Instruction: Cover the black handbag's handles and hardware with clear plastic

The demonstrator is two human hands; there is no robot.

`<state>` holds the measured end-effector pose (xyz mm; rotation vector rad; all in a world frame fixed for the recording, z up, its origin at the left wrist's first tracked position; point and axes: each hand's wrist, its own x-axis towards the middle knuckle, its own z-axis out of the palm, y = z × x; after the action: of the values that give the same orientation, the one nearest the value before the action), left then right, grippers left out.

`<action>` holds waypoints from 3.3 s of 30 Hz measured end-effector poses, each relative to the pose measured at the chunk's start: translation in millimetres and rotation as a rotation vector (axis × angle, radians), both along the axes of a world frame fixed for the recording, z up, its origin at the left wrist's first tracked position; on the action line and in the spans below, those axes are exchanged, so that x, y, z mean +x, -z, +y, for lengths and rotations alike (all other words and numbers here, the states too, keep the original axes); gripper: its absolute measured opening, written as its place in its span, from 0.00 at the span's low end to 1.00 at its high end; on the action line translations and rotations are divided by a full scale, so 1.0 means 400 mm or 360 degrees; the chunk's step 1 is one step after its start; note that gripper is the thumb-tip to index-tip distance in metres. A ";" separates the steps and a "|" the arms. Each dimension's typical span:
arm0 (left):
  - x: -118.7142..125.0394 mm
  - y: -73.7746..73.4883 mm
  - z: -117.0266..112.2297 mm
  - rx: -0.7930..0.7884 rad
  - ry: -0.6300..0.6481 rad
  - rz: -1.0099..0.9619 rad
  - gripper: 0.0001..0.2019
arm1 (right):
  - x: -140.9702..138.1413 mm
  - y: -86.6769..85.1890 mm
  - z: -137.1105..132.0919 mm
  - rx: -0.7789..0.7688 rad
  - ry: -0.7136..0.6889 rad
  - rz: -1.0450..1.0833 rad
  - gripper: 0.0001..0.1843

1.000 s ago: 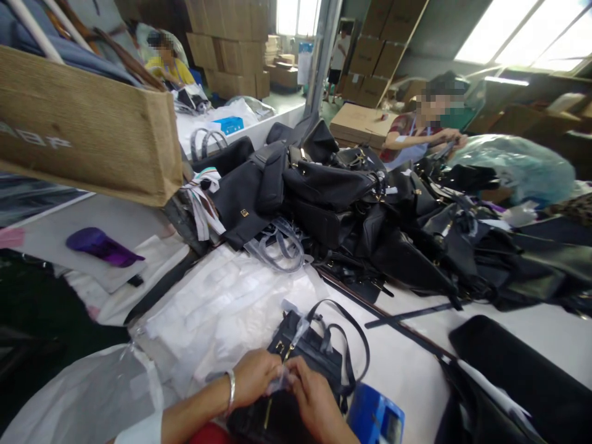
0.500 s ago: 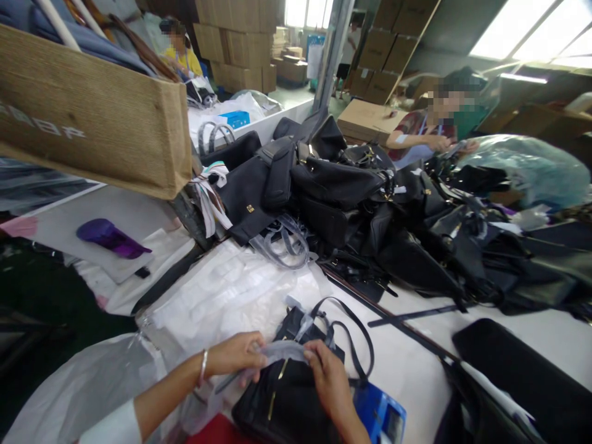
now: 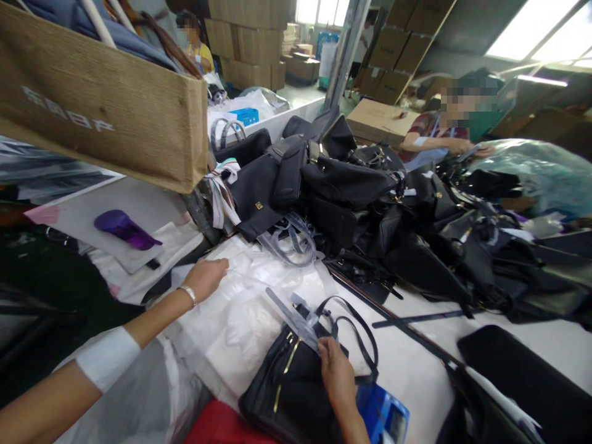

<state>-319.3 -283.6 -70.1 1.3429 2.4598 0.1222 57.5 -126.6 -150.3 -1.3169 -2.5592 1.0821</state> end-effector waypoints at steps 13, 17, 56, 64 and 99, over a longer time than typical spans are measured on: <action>0.382 0.244 -0.098 0.0135 0.0576 -0.0289 0.24 | 0.042 0.001 -0.046 0.0598 -0.0201 -0.0157 0.19; 0.385 0.279 -0.089 0.0095 0.0431 -0.0522 0.07 | 0.043 -0.047 -0.078 0.0659 -0.0273 0.0021 0.18; 0.482 0.026 -0.094 0.0174 -0.0212 -0.2243 0.08 | -0.041 -0.175 -0.279 -0.0482 0.0036 0.0476 0.19; 0.456 0.036 -0.088 0.0286 -0.0264 -0.2091 0.05 | 0.038 -0.115 -0.150 0.0309 -0.0318 0.0016 0.19; 0.464 0.017 -0.036 0.0099 0.0098 -0.1366 0.06 | 0.091 -0.231 -0.109 -0.0013 -0.0456 0.0010 0.05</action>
<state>-133.6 -298.1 -77.0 1.0686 1.6948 0.6202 93.7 -170.1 -57.7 -0.9648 -2.8033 1.1354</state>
